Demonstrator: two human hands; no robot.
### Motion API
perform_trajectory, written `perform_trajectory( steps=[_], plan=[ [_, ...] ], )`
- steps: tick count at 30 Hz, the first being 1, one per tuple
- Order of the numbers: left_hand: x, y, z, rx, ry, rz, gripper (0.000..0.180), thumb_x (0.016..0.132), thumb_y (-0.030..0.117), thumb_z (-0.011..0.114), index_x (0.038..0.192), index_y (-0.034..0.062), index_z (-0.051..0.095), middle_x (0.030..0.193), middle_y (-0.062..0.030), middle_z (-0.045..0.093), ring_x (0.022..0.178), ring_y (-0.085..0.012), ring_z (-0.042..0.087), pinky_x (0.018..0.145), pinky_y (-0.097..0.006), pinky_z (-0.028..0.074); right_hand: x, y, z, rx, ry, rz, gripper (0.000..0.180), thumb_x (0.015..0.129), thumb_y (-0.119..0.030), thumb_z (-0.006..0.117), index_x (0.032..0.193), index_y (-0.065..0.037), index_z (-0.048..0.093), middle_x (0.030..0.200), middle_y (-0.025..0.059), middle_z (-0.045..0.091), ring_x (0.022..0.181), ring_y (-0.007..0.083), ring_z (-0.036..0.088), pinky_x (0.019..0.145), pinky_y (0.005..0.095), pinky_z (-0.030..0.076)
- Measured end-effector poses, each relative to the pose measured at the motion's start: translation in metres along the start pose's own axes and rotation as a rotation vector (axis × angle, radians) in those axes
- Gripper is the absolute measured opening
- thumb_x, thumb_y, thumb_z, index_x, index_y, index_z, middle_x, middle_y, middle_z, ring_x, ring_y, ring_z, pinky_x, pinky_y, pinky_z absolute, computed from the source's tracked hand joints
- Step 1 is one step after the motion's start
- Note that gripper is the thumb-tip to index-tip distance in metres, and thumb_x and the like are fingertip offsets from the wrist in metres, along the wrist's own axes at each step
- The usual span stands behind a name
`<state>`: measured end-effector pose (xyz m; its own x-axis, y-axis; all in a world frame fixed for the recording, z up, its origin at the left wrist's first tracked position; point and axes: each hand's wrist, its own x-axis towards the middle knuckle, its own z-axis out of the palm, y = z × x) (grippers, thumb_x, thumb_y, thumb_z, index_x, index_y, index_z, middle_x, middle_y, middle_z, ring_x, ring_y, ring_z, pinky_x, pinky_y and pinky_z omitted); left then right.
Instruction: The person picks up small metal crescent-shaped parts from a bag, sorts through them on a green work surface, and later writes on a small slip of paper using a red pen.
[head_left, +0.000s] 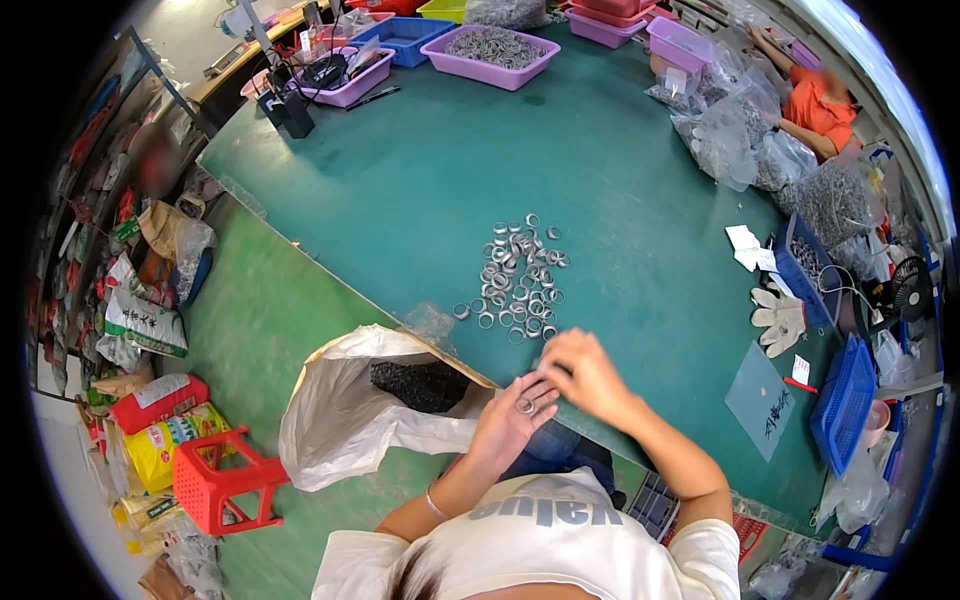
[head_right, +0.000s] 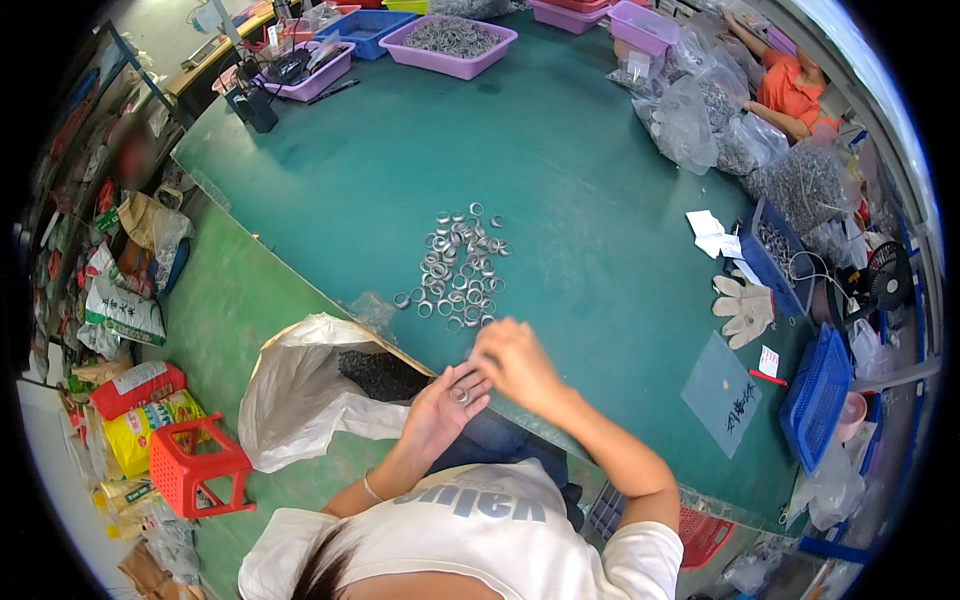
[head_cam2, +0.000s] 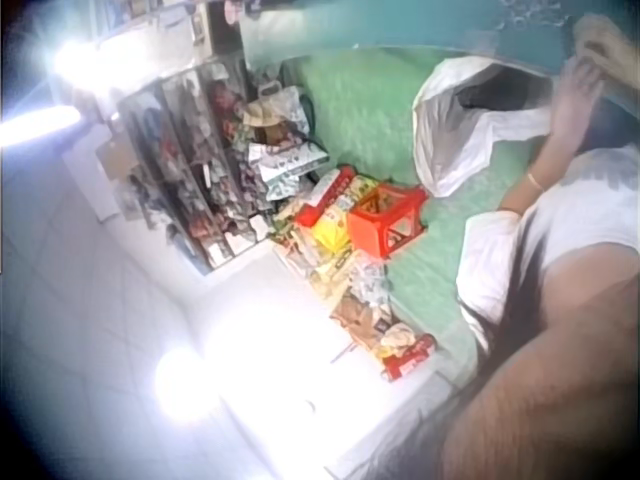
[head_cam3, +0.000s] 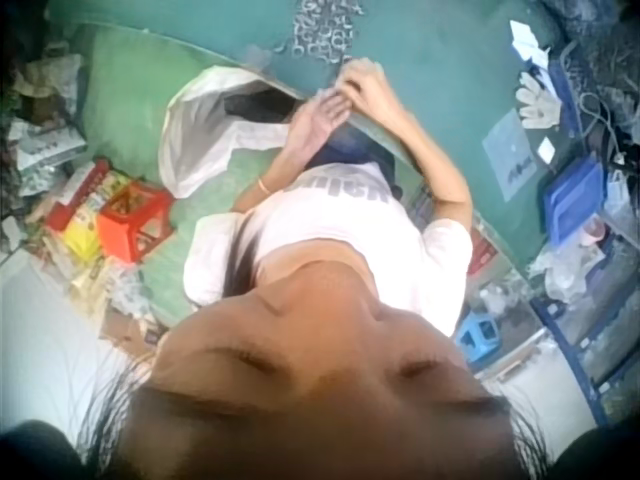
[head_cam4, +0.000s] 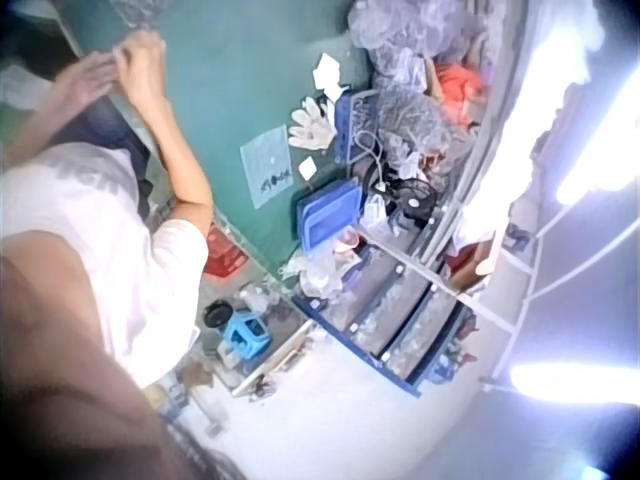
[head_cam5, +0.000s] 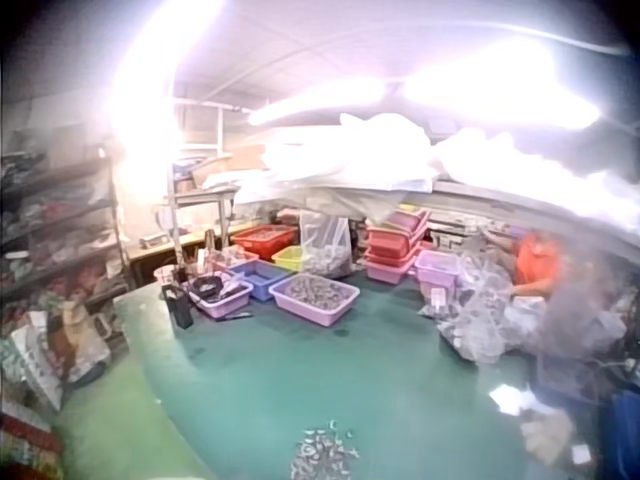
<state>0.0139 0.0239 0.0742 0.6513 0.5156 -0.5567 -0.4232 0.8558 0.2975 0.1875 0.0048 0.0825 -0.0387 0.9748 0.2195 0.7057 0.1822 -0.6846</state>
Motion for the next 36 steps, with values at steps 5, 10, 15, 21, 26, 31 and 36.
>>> perform_trajectory(
  steps=[5, 10, 15, 21, 26, 31, 36],
  plan=[
    [0.021, -0.005, -0.050, 0.023, -0.264, 0.106, 0.031, 0.094, 0.008, 0.055, 0.122, -0.0047, 0.055, 0.104, -0.0090, 0.061, 0.090, -0.0130, 0.057, 0.079, -0.028, 0.048, 0.014, 0.000, -0.010, 0.139, 0.020, 0.020, 0.011, 0.078, -0.009, 0.070, 0.085, -0.001, 0.065, 0.090, 0.0103, 0.064, 0.088, 0.0309, 0.058, 0.081, 0.0394, 0.045],
    [0.006, 0.011, -0.052, 0.175, -0.078, 0.211, 0.026, 0.091, 0.004, 0.055, 0.116, -0.0042, 0.060, 0.099, -0.0077, 0.063, 0.086, -0.0125, 0.059, 0.075, -0.027, 0.049, 0.056, 0.062, 0.010, -0.191, 0.395, 0.161, 0.011, 0.077, -0.008, 0.069, 0.084, -0.001, 0.064, 0.089, 0.0133, 0.063, 0.087, 0.0330, 0.056, 0.081, 0.0420, 0.044],
    [-0.014, 0.057, -0.119, 0.900, 0.435, 0.764, 0.026, 0.091, 0.001, 0.050, 0.114, -0.0016, 0.062, 0.108, -0.0106, 0.064, 0.093, -0.0177, 0.061, 0.083, -0.031, 0.051, 0.054, 0.074, 0.004, -0.224, 0.371, 0.158, 0.009, 0.077, -0.005, 0.068, 0.082, -0.001, 0.062, 0.083, 0.0142, 0.062, 0.083, 0.0330, 0.056, 0.077, 0.0426, 0.044],
    [-0.021, 0.047, -0.086, 0.790, 0.184, 0.601, 0.032, 0.095, 0.010, 0.050, 0.124, -0.0030, 0.054, 0.115, -0.0155, 0.061, 0.101, -0.0230, 0.061, 0.089, -0.035, 0.049, 0.026, 0.041, 0.003, 0.168, 0.399, 0.347, 0.005, 0.081, -0.003, 0.067, 0.083, 0.000, 0.063, 0.076, 0.0090, 0.062, 0.068, 0.0195, 0.055, 0.062, 0.0328, 0.045],
    [-0.002, 0.012, -0.038, 0.142, -0.116, 0.111, 0.036, 0.097, 0.016, 0.053, 0.126, -0.0047, 0.050, 0.111, -0.0144, 0.063, 0.098, -0.0194, 0.061, 0.082, -0.030, 0.050, 0.008, -0.024, 0.007, 0.384, -0.169, 0.312, 0.008, 0.082, -0.008, 0.069, 0.085, -0.002, 0.065, 0.081, 0.0060, 0.064, 0.073, 0.0135, 0.057, 0.068, 0.0284, 0.046],
    [0.015, 0.004, -0.053, -0.108, -0.496, -0.171, 0.032, 0.095, 0.009, 0.054, 0.124, -0.0048, 0.052, 0.103, -0.0116, 0.064, 0.084, -0.0141, 0.059, 0.078, -0.027, 0.049, 0.044, 0.042, 0.000, -0.172, 0.406, 0.102, 0.008, 0.080, -0.004, 0.066, 0.087, 0.000, 0.064, 0.088, 0.0136, 0.062, 0.086, 0.0304, 0.057, 0.079, 0.0393, 0.045],
    [-0.002, 0.002, -0.031, 0.175, -0.200, -0.030, 0.040, 0.096, 0.013, 0.054, 0.130, -0.0066, 0.046, 0.112, -0.0130, 0.061, 0.094, -0.0153, 0.058, 0.082, -0.027, 0.049, 0.046, 0.076, 0.008, -0.359, 0.447, 0.088, 0.011, 0.079, -0.004, 0.066, 0.088, 0.000, 0.062, 0.094, 0.0146, 0.059, 0.089, 0.0337, 0.053, 0.082, 0.0404, 0.043]
  ],
)
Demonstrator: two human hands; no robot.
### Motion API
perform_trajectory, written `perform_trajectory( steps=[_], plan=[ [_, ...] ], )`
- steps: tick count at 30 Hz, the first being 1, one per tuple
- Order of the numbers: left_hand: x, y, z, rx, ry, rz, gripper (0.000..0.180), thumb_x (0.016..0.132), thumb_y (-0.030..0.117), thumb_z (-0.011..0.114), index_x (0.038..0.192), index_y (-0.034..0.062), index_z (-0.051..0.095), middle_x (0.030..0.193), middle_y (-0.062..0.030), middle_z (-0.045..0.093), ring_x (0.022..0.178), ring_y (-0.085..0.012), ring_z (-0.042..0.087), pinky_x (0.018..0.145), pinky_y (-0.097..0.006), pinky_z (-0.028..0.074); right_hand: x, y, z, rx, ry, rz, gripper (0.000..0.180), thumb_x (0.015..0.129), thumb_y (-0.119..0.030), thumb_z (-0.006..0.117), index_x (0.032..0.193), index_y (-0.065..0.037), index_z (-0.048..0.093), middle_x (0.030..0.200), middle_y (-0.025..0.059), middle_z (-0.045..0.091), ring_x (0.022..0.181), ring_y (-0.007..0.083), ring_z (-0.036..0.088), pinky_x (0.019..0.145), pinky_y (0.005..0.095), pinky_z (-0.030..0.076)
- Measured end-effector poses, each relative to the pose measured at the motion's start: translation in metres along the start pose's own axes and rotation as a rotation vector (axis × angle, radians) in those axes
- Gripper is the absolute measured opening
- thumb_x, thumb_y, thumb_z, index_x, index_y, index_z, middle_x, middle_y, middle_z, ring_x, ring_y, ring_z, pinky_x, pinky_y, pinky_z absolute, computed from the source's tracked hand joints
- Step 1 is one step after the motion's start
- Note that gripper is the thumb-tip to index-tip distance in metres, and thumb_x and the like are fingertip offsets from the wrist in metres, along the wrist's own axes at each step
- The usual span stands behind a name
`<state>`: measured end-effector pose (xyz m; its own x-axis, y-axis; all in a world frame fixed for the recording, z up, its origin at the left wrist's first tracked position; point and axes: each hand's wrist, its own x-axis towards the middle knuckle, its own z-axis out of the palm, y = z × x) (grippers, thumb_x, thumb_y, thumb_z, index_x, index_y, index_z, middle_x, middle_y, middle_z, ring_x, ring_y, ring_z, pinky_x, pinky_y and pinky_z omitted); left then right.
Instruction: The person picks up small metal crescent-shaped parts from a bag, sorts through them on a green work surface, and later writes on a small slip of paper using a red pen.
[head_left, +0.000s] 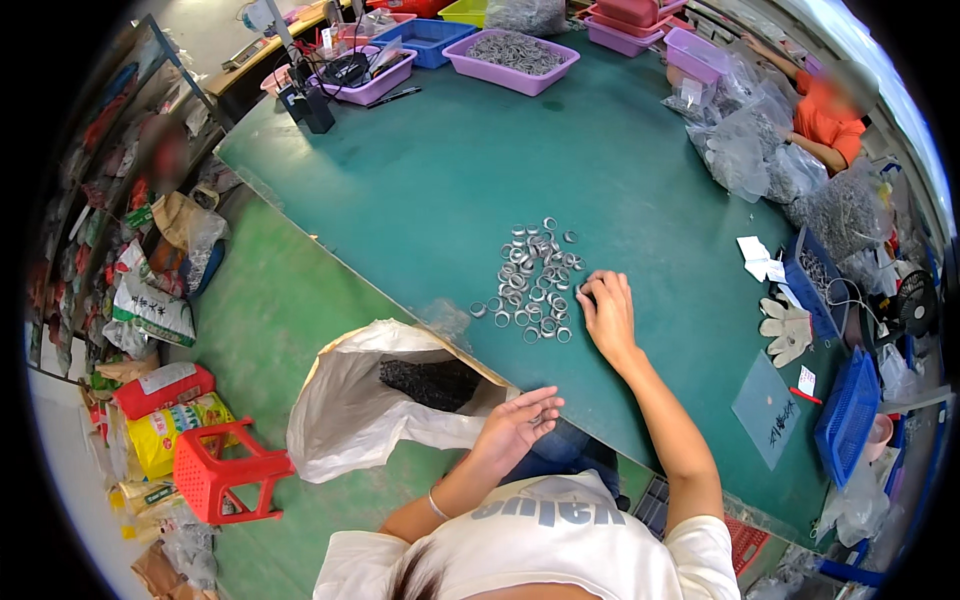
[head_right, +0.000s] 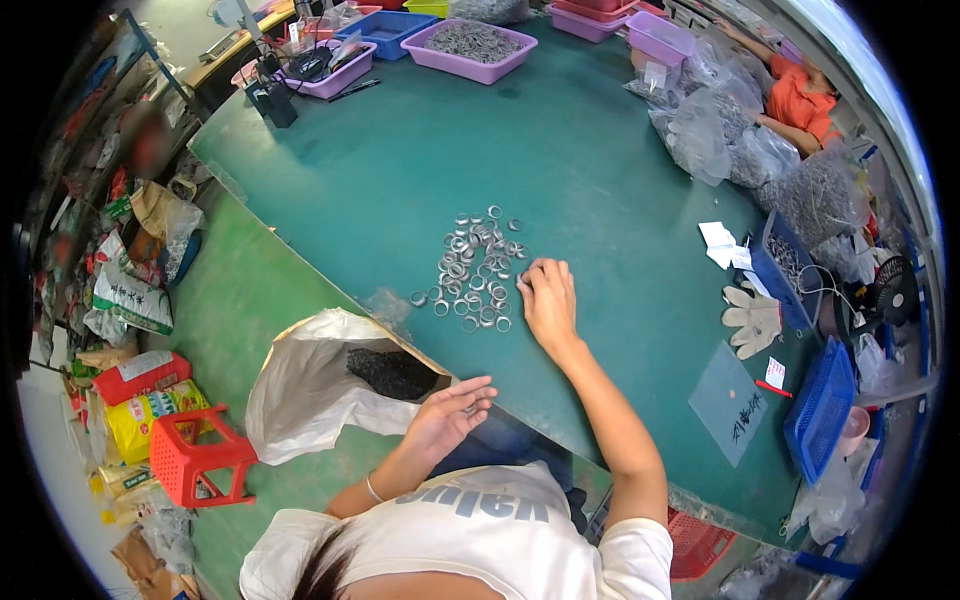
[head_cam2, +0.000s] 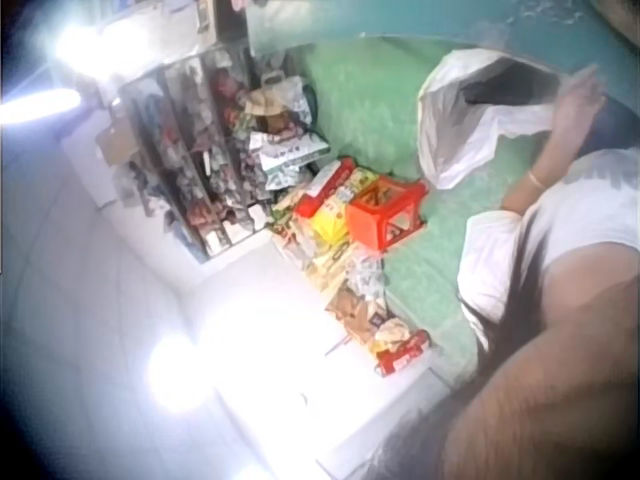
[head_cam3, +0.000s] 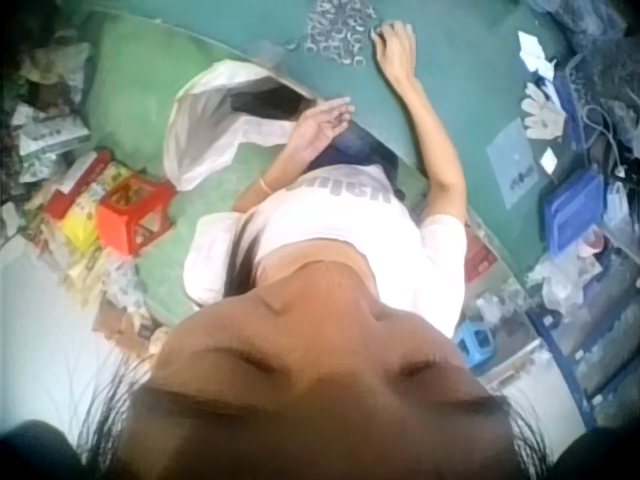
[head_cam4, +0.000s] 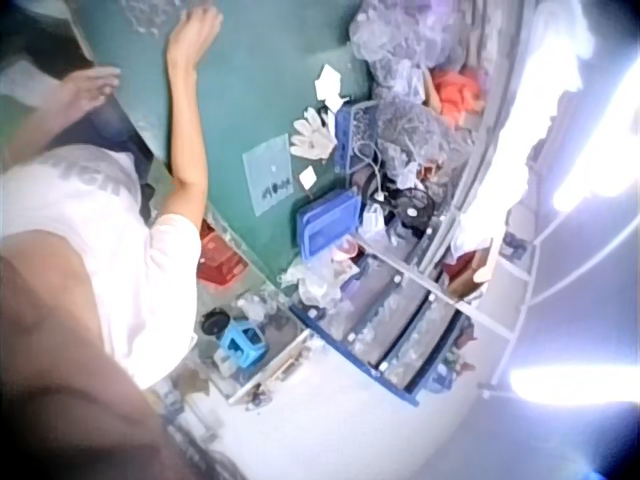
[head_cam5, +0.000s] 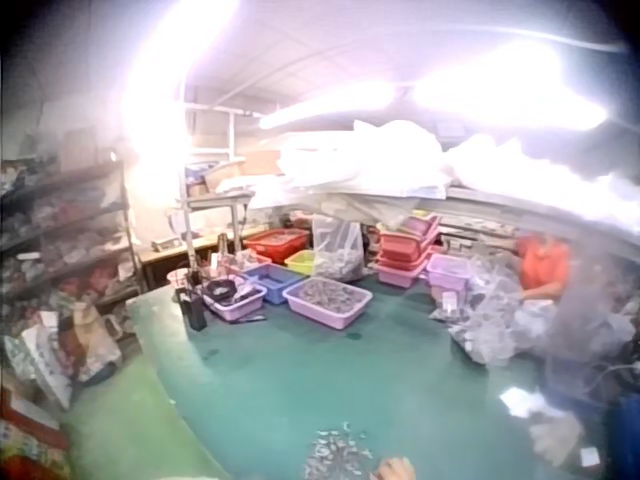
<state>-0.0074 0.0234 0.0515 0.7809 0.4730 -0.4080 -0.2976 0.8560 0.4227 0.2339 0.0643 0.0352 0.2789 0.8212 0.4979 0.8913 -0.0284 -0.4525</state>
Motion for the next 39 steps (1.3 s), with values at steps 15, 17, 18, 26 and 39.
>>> perform_trajectory(
  steps=[15, 17, 18, 26, 39],
  plan=[
    [0.004, -0.008, -0.007, -0.061, -0.004, 0.060, 0.032, 0.093, 0.004, 0.054, 0.123, -0.0058, 0.053, 0.105, -0.0091, 0.060, 0.091, -0.0140, 0.058, 0.083, -0.027, 0.049, -0.001, -0.020, 0.010, 0.012, -0.064, 0.039, 0.015, 0.083, -0.013, 0.065, 0.085, 0.002, 0.066, 0.081, 0.0142, 0.062, 0.072, 0.0240, 0.058, 0.066, 0.0352, 0.046],
    [0.002, -0.007, -0.003, -0.012, 0.065, 0.043, 0.031, 0.093, 0.003, 0.054, 0.123, -0.0060, 0.054, 0.104, -0.0090, 0.061, 0.091, -0.0139, 0.057, 0.083, -0.027, 0.049, -0.003, -0.011, 0.014, 0.156, -0.095, 0.180, 0.016, 0.084, -0.014, 0.065, 0.085, 0.002, 0.065, 0.080, 0.0121, 0.062, 0.069, 0.0217, 0.057, 0.065, 0.0333, 0.045],
    [0.001, -0.007, -0.004, 0.002, 0.072, 0.049, 0.031, 0.092, 0.004, 0.054, 0.122, -0.0061, 0.055, 0.104, -0.0090, 0.061, 0.091, -0.0138, 0.057, 0.083, -0.027, 0.048, -0.003, -0.007, 0.013, 0.294, -0.129, 0.322, 0.017, 0.085, -0.014, 0.065, 0.086, 0.003, 0.065, 0.079, 0.0099, 0.063, 0.066, 0.0194, 0.056, 0.063, 0.0314, 0.044],
    [0.006, -0.008, 0.002, 0.024, 0.090, 0.035, 0.028, 0.091, 0.003, 0.056, 0.118, -0.0052, 0.059, 0.100, -0.0083, 0.062, 0.088, -0.0140, 0.058, 0.079, -0.027, 0.049, -0.024, -0.026, -0.068, 1.206, -0.277, 0.882, 0.012, 0.092, -0.013, 0.057, 0.088, -0.003, 0.062, 0.079, 0.0036, 0.064, 0.070, 0.0105, 0.056, 0.061, 0.0238, 0.043],
    [0.017, 0.010, 0.061, 0.244, -0.065, 0.225, 0.032, 0.092, 0.006, 0.059, 0.124, -0.0018, 0.057, 0.096, -0.0036, 0.058, 0.083, -0.0091, 0.051, 0.076, -0.024, 0.044, -0.051, -0.061, -0.122, 1.731, -0.430, 0.977, 0.008, 0.092, -0.012, 0.057, 0.087, -0.006, 0.059, 0.080, 0.0051, 0.062, 0.071, 0.0134, 0.056, 0.064, 0.0264, 0.044]
  ],
)
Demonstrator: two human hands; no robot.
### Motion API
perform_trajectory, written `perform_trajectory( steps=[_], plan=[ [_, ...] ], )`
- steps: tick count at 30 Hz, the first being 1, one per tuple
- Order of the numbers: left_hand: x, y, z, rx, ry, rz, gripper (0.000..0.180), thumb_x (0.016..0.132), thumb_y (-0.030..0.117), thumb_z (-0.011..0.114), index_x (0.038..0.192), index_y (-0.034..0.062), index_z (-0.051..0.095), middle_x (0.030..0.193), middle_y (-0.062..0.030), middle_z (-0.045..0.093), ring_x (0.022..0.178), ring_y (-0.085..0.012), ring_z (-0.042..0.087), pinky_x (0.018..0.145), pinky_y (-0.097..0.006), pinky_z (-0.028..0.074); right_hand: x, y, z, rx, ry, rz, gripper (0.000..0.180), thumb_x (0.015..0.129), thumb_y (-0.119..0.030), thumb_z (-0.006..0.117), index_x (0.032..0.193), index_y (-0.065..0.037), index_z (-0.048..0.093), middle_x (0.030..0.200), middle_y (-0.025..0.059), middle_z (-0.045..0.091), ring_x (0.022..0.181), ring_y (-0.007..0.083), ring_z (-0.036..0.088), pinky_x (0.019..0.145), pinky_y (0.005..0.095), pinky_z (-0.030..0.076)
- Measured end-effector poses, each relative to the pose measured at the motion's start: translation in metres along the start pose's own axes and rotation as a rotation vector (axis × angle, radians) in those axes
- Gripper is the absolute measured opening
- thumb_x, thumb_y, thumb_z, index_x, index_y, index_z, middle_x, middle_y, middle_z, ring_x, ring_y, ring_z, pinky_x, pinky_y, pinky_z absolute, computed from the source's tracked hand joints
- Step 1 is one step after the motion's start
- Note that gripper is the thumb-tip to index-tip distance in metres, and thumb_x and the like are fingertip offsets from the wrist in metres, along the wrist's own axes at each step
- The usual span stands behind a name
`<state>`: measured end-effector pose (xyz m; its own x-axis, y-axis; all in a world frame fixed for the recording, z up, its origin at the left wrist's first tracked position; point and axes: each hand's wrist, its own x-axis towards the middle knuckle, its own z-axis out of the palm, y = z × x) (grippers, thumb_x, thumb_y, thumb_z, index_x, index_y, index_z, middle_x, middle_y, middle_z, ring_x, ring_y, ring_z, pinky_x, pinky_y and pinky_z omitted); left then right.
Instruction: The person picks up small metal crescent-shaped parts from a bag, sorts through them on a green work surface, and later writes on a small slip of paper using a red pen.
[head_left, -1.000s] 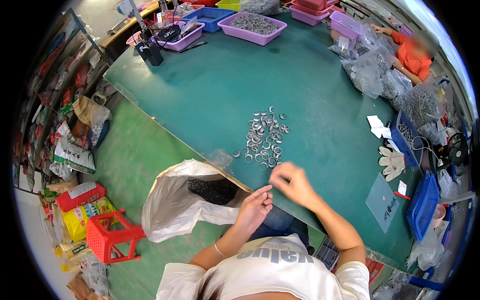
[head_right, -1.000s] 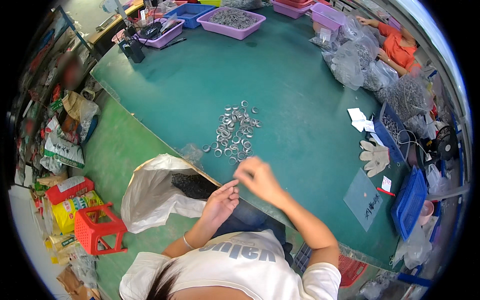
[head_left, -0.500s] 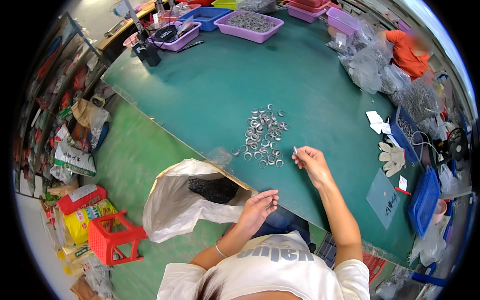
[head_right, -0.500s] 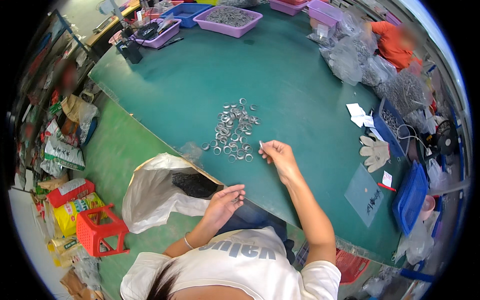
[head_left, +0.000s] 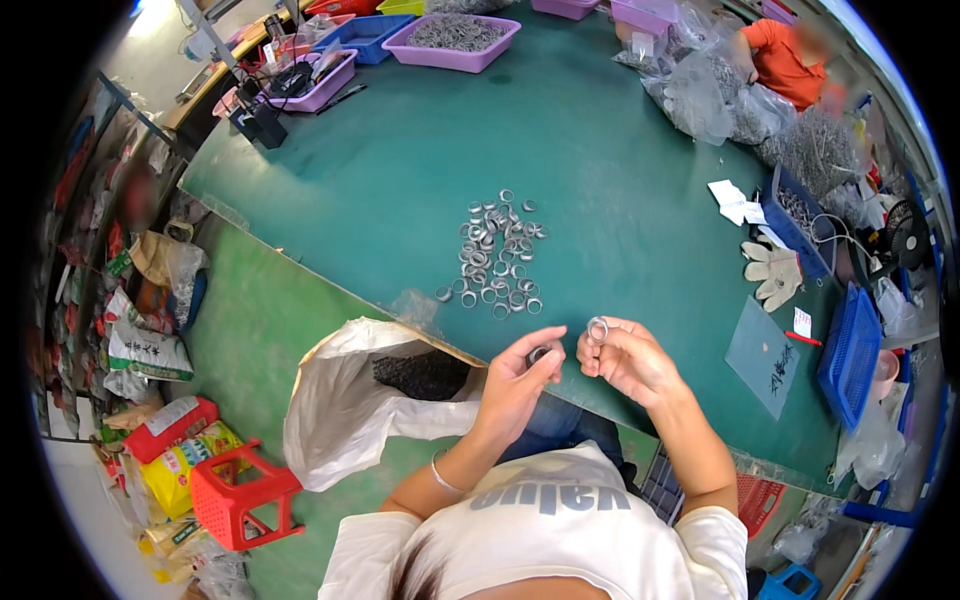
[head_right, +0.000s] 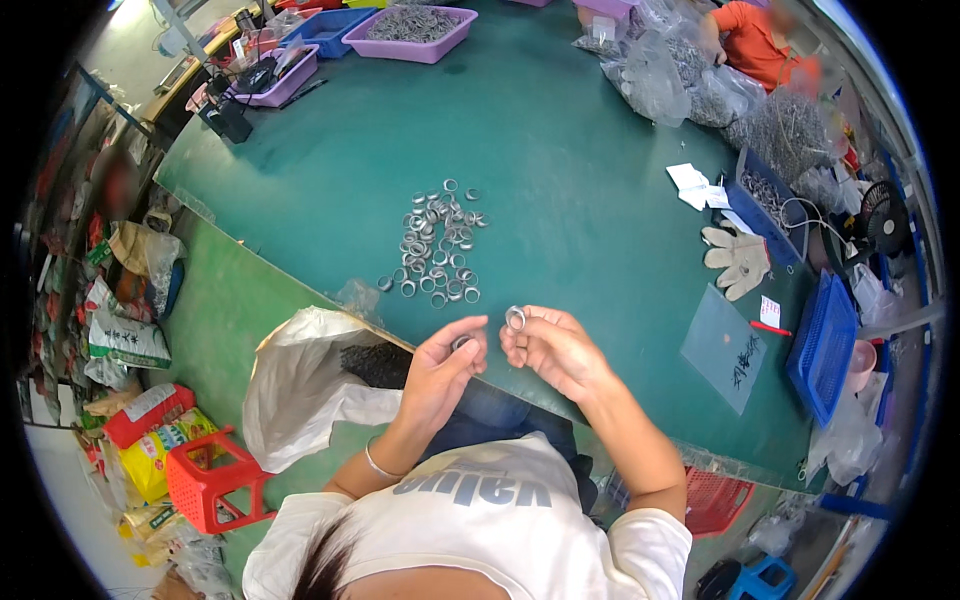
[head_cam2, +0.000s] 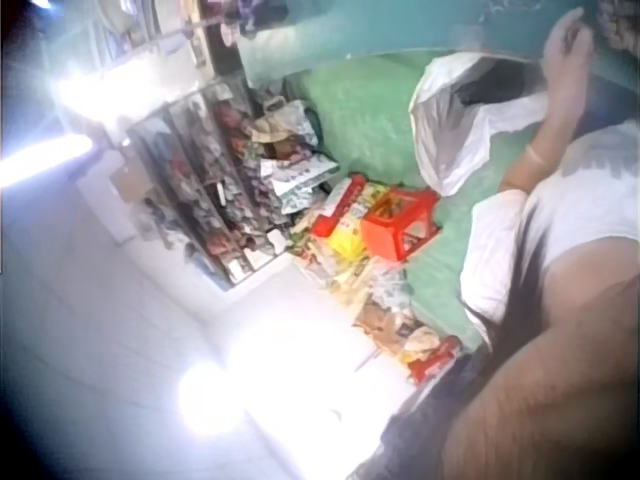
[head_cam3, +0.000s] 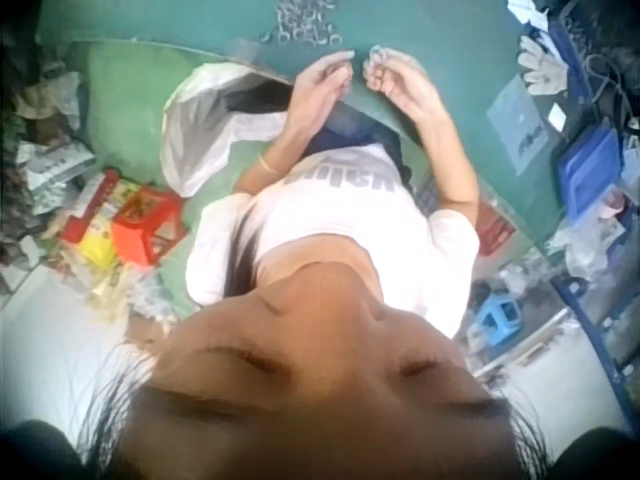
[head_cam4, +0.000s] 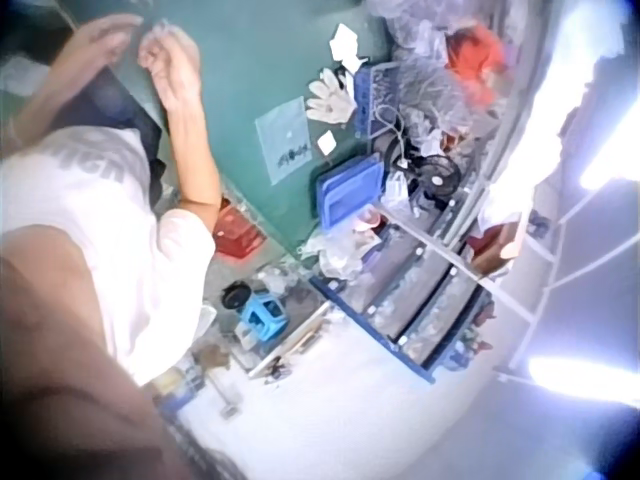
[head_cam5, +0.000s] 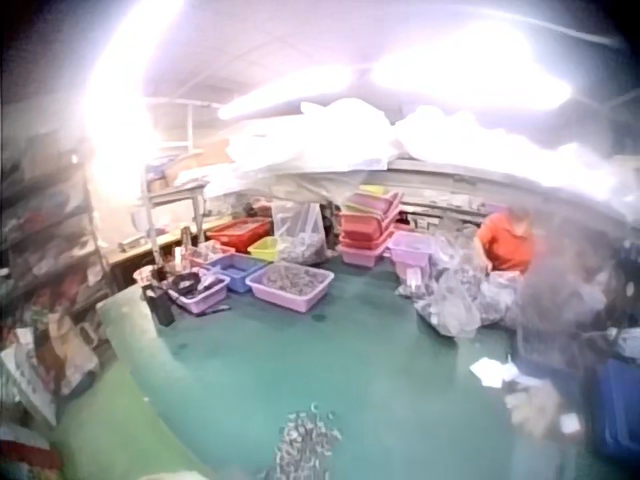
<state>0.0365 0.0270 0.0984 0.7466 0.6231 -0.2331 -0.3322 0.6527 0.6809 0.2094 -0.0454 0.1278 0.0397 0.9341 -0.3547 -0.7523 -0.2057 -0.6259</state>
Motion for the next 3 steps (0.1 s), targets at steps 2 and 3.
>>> perform_trajectory(
  steps=[2, 3],
  plan=[
    [0.0019, 0.0079, 0.0081, 0.117, -0.111, 0.100, 0.035, 0.092, 0.007, 0.061, 0.126, 0.0014, 0.056, 0.096, -0.0029, 0.057, 0.083, -0.0092, 0.050, 0.076, -0.023, 0.043, -0.0056, 0.0017, 0.0052, -0.008, -0.040, 0.020, 0.009, 0.091, -0.013, 0.058, 0.087, -0.006, 0.060, 0.078, 0.0048, 0.062, 0.070, 0.0139, 0.057, 0.064, 0.0263, 0.043],
    [0.0032, 0.0084, 0.0089, 0.178, -0.154, 0.132, 0.038, 0.091, 0.009, 0.062, 0.128, 0.0024, 0.055, 0.097, -0.0022, 0.057, 0.084, -0.0096, 0.051, 0.076, -0.023, 0.043, -0.0085, 0.0031, 0.0070, -0.004, -0.047, 0.025, 0.009, 0.091, -0.015, 0.060, 0.089, -0.006, 0.060, 0.080, 0.0051, 0.062, 0.072, 0.0141, 0.058, 0.065, 0.0268, 0.044]
  ],
)
